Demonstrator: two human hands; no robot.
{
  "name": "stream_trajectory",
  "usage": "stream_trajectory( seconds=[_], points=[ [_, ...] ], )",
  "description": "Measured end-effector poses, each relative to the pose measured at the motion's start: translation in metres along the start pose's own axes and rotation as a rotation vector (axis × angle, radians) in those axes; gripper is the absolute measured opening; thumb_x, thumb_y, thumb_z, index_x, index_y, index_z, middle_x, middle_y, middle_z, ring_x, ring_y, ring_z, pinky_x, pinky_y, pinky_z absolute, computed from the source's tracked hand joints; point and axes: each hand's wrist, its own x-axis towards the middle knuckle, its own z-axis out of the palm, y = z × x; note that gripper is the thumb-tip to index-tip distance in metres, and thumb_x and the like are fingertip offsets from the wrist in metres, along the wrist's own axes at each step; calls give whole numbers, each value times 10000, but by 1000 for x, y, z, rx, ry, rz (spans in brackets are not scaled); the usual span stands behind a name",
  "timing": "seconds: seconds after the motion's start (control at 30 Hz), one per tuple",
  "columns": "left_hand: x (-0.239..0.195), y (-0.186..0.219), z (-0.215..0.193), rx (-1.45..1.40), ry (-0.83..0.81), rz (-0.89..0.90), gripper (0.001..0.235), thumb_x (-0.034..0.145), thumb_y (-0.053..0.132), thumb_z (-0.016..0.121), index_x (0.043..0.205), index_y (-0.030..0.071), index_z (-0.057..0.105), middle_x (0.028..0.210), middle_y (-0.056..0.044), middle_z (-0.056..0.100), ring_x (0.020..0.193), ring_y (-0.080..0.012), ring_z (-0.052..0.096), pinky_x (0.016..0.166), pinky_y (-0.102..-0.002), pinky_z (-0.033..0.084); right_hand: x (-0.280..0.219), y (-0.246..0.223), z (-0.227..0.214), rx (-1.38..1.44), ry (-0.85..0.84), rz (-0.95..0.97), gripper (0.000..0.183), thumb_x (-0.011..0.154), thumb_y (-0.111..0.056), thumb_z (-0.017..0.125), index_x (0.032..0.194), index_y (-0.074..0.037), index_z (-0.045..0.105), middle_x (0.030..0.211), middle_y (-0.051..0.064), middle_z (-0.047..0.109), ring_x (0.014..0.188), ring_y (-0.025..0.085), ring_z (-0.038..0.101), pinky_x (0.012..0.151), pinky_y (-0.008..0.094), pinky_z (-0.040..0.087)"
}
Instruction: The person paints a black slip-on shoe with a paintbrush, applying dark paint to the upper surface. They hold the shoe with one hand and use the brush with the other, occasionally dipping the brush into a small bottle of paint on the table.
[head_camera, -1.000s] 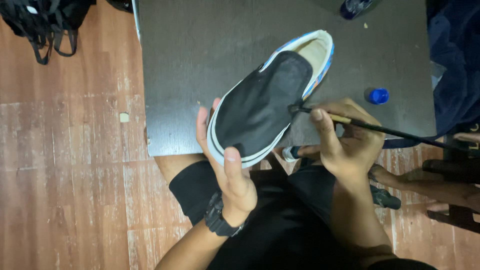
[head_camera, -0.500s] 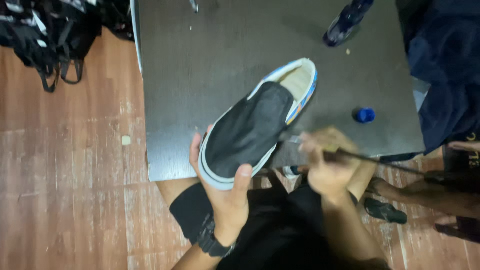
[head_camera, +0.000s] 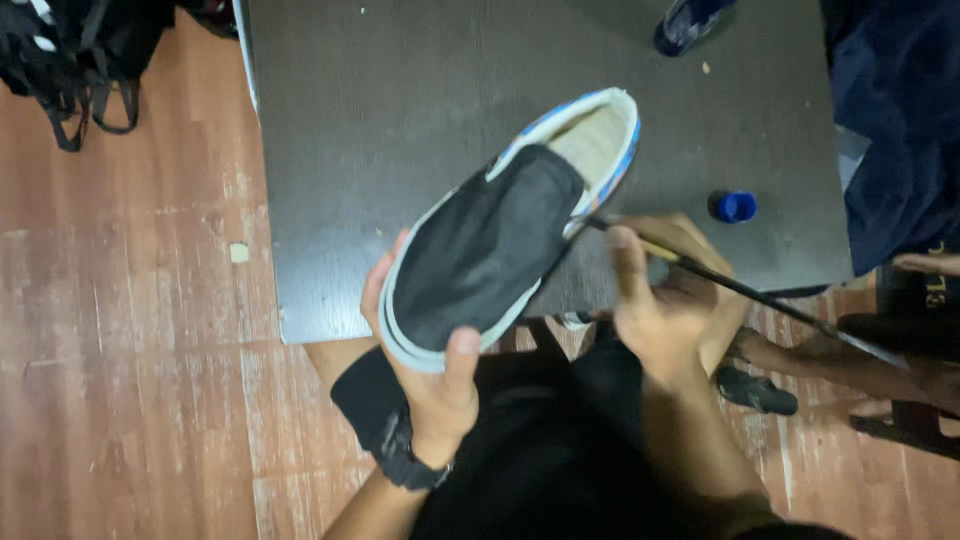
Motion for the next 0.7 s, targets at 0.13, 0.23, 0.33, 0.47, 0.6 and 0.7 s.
stream_trajectory(
  seconds=[0.13, 0.23, 0.33, 0.47, 0.6, 0.7],
  points=[
    [-8, -5, -2, 45, -3, -11, 821, 873, 500, 643, 1419, 46, 231, 1511, -250, 314, 1394, -347, 400, 1187, -444, 359, 2, -16, -13, -60, 92, -74, 220, 980, -54, 604, 827, 99, 639, 754, 181, 630, 642, 246, 583, 568, 324, 409],
    [-12, -5, -1, 87, -12, 56, 832, 883, 540, 620, 1419, 52, 212, 1518, -269, 297, 1433, -379, 361, 1220, -490, 324, 4, -23, -21, -106, -94, -184, 112, 906, -12, 662, 835, 74, 675, 779, 178, 666, 638, 251, 642, 585, 315, 491],
    [-7, -3, 0, 194, -43, 146, 782, 866, 532, 626, 1396, 83, 267, 1468, -282, 348, 1387, -398, 407, 1197, -518, 345, 9, -16, -29, -182, -61, -94, 182, 992, -84, 613, 916, 77, 652, 857, 182, 662, 700, 229, 595, 640, 307, 456],
    [-6, 1, 0, 218, -104, 193, 766, 816, 462, 653, 1388, 108, 285, 1449, -276, 363, 1396, -387, 405, 1208, -529, 344, 2, -24, -33, -223, -88, -102, 167, 963, -62, 635, 830, 36, 662, 812, 161, 665, 682, 231, 642, 636, 321, 485],
    [-2, 0, -1, 216, -186, 266, 736, 817, 428, 678, 1377, 146, 293, 1460, -234, 349, 1400, -349, 409, 1199, -496, 401, 6, -18, -34, -161, 32, -126, 178, 983, -41, 644, 869, 96, 631, 818, 205, 649, 679, 249, 612, 637, 319, 464],
    [-4, -5, -4, 255, -222, 334, 728, 834, 451, 680, 1375, 135, 310, 1458, -234, 359, 1385, -365, 433, 1175, -497, 440, -6, -27, -43, -207, -149, -87, 146, 919, -77, 666, 797, 4, 660, 792, 132, 678, 638, 175, 642, 575, 267, 475]
  ],
)
